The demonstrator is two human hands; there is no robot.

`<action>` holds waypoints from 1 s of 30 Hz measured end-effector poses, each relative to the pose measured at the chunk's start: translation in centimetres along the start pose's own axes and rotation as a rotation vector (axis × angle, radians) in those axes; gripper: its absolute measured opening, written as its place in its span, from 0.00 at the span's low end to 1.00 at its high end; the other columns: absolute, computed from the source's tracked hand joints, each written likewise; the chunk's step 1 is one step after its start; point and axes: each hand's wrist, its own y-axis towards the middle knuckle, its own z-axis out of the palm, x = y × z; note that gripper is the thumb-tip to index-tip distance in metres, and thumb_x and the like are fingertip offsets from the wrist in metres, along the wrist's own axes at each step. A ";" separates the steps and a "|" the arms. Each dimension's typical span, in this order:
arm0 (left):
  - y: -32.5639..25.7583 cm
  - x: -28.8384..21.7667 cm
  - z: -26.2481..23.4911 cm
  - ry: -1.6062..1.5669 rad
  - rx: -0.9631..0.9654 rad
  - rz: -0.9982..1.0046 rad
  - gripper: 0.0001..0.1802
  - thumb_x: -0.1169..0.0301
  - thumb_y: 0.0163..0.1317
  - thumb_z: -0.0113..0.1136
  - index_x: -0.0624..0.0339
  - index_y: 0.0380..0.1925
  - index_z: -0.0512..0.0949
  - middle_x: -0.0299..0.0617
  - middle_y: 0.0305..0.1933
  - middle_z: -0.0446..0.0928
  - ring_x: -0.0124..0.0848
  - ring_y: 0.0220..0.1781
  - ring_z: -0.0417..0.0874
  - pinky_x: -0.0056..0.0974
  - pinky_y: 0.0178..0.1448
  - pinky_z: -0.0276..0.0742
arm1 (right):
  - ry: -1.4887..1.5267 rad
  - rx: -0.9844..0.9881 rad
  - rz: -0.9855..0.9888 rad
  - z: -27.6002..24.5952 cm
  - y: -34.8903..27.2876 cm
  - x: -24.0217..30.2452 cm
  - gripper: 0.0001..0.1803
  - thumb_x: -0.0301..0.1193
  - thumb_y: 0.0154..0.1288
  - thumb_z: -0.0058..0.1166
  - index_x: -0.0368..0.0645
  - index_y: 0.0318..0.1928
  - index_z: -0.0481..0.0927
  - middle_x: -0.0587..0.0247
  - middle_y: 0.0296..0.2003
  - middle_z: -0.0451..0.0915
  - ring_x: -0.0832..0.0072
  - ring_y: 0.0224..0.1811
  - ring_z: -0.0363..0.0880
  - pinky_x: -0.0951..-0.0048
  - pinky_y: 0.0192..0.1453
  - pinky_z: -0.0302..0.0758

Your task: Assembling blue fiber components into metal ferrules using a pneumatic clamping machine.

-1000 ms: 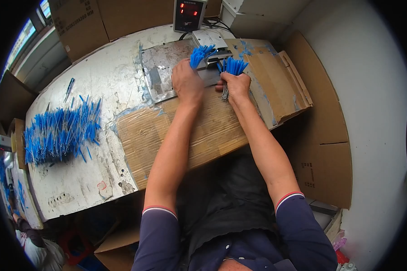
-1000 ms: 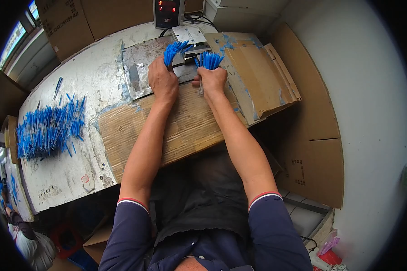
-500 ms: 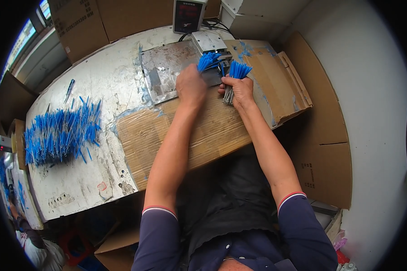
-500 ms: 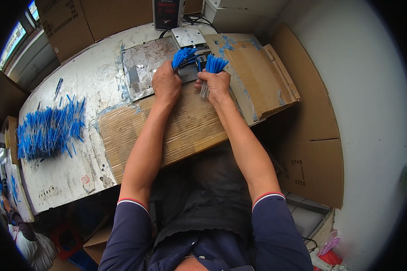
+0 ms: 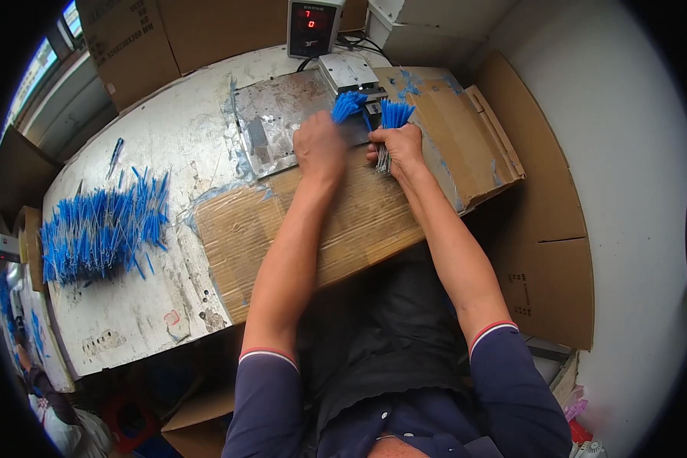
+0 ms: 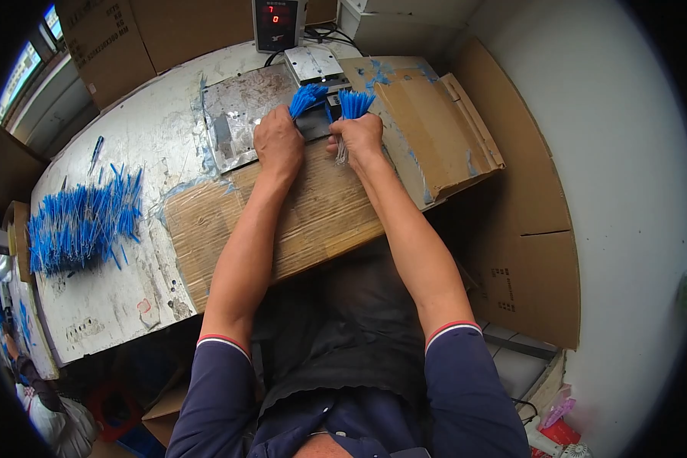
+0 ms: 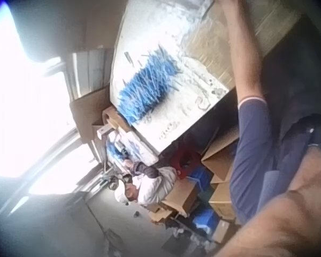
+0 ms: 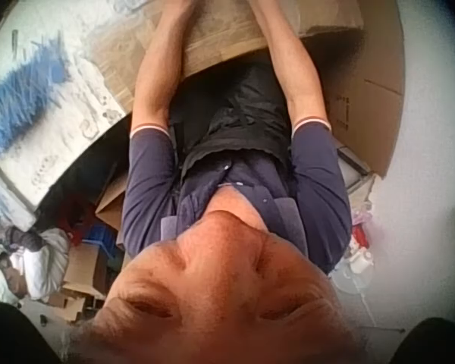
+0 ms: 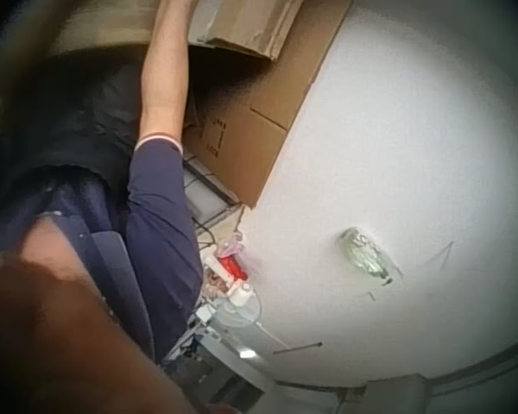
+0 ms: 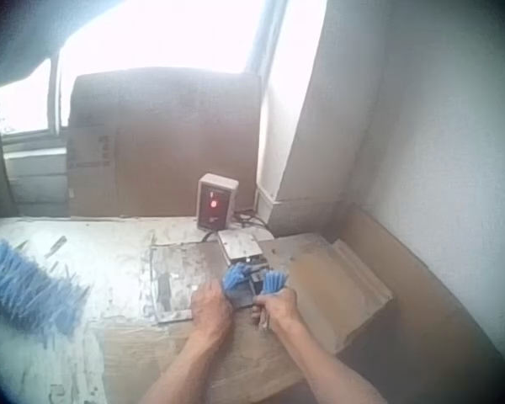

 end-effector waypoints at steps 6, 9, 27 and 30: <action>0.3 0.0 -0.2 -0.089 -0.095 -0.174 0.06 0.77 0.59 0.59 0.62 0.37 0.76 0.52 0.35 0.81 0.55 0.39 0.83 0.56 0.45 0.75 | -0.058 -0.018 0.027 0.8 1.0 0.4 0.03 0.15 0.54 0.61 0.27 0.27 0.80 0.47 0.24 0.82 0.64 0.20 0.84 0.65 0.20 0.83; 0.3 0.1 -0.1 -0.173 -0.137 -0.201 0.06 0.77 0.60 0.59 0.62 0.37 0.76 0.53 0.35 0.80 0.56 0.41 0.82 0.56 0.46 0.74 | -0.060 -0.048 0.025 1.4 1.3 0.5 0.03 0.15 0.54 0.61 0.26 0.27 0.80 0.46 0.24 0.82 0.63 0.20 0.84 0.64 0.20 0.84; 0.3 -0.1 -0.5 -0.179 -0.007 -0.173 0.07 0.70 0.64 0.57 0.60 0.40 0.80 0.54 0.36 0.83 0.55 0.40 0.84 0.57 0.46 0.76 | 0.285 0.145 0.025 -0.8 0.1 -0.5 0.06 0.18 0.59 0.63 0.30 0.37 0.80 0.52 0.30 0.83 0.65 0.28 0.86 0.63 0.30 0.88; 0.3 -0.3 -0.6 -0.201 0.000 -0.174 0.08 0.71 0.64 0.57 0.60 0.40 0.80 0.55 0.36 0.83 0.56 0.41 0.84 0.57 0.47 0.76 | 0.247 0.126 0.001 -0.9 0.0 -0.6 0.06 0.18 0.58 0.63 0.31 0.36 0.80 0.54 0.29 0.83 0.66 0.27 0.86 0.65 0.29 0.88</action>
